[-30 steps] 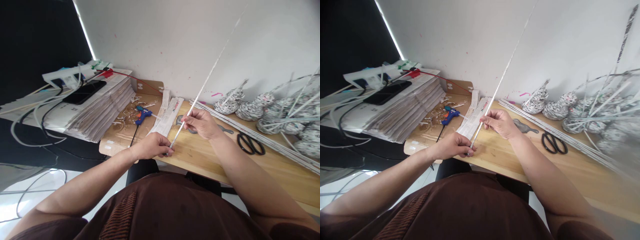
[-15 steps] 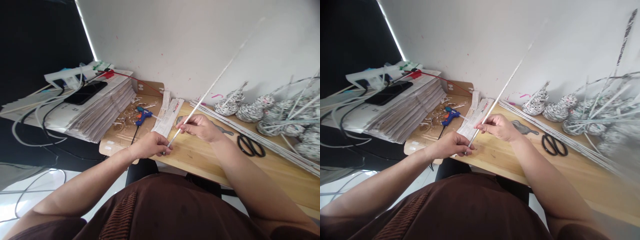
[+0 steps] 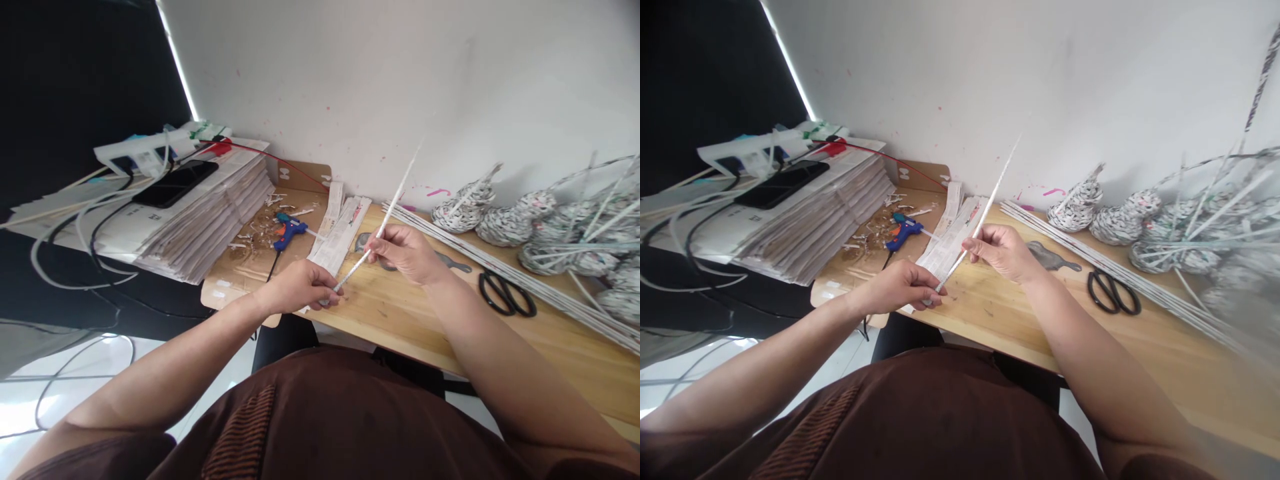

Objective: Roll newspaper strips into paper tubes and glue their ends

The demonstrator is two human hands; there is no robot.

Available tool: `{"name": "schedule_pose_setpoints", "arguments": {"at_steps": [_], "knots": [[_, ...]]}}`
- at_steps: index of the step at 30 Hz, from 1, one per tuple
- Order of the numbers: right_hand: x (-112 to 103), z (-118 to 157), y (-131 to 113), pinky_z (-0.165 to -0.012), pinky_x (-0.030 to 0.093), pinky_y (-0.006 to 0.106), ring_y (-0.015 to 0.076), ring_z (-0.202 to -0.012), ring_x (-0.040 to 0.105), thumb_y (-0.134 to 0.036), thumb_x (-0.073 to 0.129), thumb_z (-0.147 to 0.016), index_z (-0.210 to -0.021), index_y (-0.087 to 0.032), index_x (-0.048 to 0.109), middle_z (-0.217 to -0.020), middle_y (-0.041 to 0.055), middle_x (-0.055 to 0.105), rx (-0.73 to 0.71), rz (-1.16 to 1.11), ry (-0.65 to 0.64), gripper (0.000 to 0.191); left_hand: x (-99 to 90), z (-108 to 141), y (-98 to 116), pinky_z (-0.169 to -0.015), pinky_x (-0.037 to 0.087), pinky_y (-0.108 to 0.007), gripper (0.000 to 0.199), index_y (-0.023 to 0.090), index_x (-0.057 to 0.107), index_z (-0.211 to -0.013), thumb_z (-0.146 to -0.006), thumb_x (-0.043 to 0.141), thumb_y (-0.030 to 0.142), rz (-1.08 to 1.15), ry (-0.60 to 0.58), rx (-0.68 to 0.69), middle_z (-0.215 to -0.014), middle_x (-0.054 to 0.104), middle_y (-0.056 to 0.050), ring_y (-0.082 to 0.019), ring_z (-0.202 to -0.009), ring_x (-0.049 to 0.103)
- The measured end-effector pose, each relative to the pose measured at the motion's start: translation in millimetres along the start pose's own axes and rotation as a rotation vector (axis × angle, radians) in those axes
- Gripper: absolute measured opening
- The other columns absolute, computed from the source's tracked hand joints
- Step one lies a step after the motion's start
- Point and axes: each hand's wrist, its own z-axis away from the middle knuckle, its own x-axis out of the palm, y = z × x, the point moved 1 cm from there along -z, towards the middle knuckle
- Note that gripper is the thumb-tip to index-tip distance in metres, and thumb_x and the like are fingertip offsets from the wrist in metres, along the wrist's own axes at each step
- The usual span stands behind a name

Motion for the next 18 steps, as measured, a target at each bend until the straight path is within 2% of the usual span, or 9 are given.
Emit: {"name": "schedule_pose_setpoints", "arguments": {"at_steps": [2, 4, 7, 10, 14, 18], "knots": [[0.3, 0.7, -1.7, -0.040, 0.031, 0.019, 0.0099, -0.058, 0.055, -0.034, 0.077, -0.073, -0.090, -0.016, 0.072, -0.067, 0.0035, 0.065, 0.020, -0.009, -0.074, 0.025, -0.5, 0.0, -0.4, -0.066, 0.057, -0.025, 0.023, 0.014, 0.074, -0.087, -0.069, 0.073, 0.028, -0.007, 0.008, 0.002, -0.075, 0.073, -0.005, -0.015, -0.069, 0.068], [1.3, 1.8, -3.7, -0.041, 0.032, 0.018, 0.0103, -0.060, 0.057, -0.031, 0.078, -0.072, -0.091, -0.017, 0.074, -0.070, 0.0042, 0.066, 0.014, 0.008, -0.095, 0.024, -1.1, 0.4, -0.4, -0.066, 0.057, -0.025, 0.022, 0.014, 0.074, -0.087, -0.069, 0.073, 0.027, -0.007, 0.016, 0.000, -0.074, 0.072, -0.005, -0.015, -0.069, 0.068], [3.9, 3.8, -6.2, -0.041, 0.035, 0.020, 0.0094, -0.056, 0.055, -0.029, 0.079, -0.071, -0.077, -0.016, 0.074, -0.066, 0.0033, 0.066, -0.050, 0.039, 0.006, 0.015, -2.3, 2.0, 0.6, -0.065, 0.057, -0.025, 0.021, 0.013, 0.074, -0.086, -0.068, 0.073, 0.025, 0.014, 0.023, 0.000, -0.071, 0.070, -0.004, -0.013, -0.066, 0.066], [6.1, 5.7, -7.3, -0.042, 0.039, 0.021, 0.0097, -0.054, 0.055, -0.029, 0.080, -0.070, -0.075, -0.018, 0.074, -0.063, 0.0022, 0.065, -0.105, 0.037, 0.050, 0.014, -4.8, 3.8, 1.4, -0.064, 0.056, -0.024, 0.021, 0.013, 0.074, -0.086, -0.069, 0.073, 0.025, 0.025, 0.028, 0.007, -0.070, 0.069, -0.003, -0.012, -0.064, 0.064], [6.3, 7.0, -7.0, -0.048, 0.044, 0.023, 0.0115, -0.060, 0.060, -0.028, 0.079, -0.072, -0.089, -0.020, 0.076, -0.070, 0.0032, 0.070, -0.095, 0.060, -0.074, 0.019, -8.9, 6.2, 0.2, -0.062, 0.055, -0.023, 0.022, 0.013, 0.074, -0.087, -0.070, 0.071, 0.027, -0.018, 0.027, 0.030, -0.073, 0.070, -0.004, -0.012, -0.064, 0.064], [7.4, 7.4, -7.0, -0.055, 0.049, 0.024, 0.0122, -0.061, 0.063, -0.028, 0.078, -0.073, -0.080, -0.019, 0.075, -0.068, 0.0029, 0.070, -0.137, 0.134, -0.096, 0.012, -12.2, 10.5, -1.8, -0.061, 0.053, -0.022, 0.021, 0.014, 0.075, -0.087, -0.072, 0.070, 0.028, -0.083, 0.048, 0.066, -0.073, 0.071, -0.004, -0.012, -0.062, 0.063]]}}
